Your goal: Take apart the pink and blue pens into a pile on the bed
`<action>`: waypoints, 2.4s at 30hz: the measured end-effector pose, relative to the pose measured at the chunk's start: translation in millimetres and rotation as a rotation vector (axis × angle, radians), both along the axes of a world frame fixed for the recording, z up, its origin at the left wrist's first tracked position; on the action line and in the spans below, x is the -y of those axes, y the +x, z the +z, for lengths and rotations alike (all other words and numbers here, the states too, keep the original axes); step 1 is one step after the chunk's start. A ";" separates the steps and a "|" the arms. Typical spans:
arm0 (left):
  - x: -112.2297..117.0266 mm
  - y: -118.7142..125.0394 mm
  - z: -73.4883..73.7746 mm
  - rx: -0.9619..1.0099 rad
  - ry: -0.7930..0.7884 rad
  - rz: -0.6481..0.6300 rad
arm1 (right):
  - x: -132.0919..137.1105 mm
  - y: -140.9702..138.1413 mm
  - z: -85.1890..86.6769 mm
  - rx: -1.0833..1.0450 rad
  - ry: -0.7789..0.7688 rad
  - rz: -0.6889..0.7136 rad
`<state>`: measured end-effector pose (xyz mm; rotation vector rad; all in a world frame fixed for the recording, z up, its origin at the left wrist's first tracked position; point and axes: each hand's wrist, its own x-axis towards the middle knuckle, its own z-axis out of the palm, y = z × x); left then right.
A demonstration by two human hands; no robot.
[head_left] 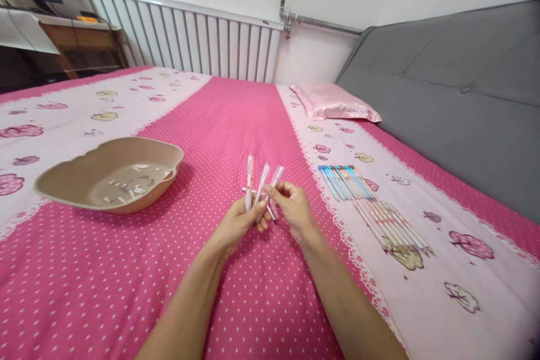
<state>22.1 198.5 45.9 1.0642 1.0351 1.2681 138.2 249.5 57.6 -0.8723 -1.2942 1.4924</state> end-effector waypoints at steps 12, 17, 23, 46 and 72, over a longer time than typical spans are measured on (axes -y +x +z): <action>-1.7 9.3 -1.9 0.044 -0.083 0.147 | -4.8 2.5 0.5 -0.009 -0.073 -0.118; -1.4 6.3 2.1 0.245 -0.167 0.009 | -9.8 7.4 2.9 -0.138 -0.174 0.066; -0.1 4.2 4.3 0.412 -0.228 -0.081 | -11.5 17.2 11.9 -0.219 -0.205 0.269; -3.7 6.2 -4.8 0.232 -0.136 0.036 | -6.8 12.5 13.9 -0.234 -0.255 0.084; -2.3 7.6 -3.2 0.129 -0.156 0.089 | -4.0 5.5 3.7 -0.086 -0.201 -0.004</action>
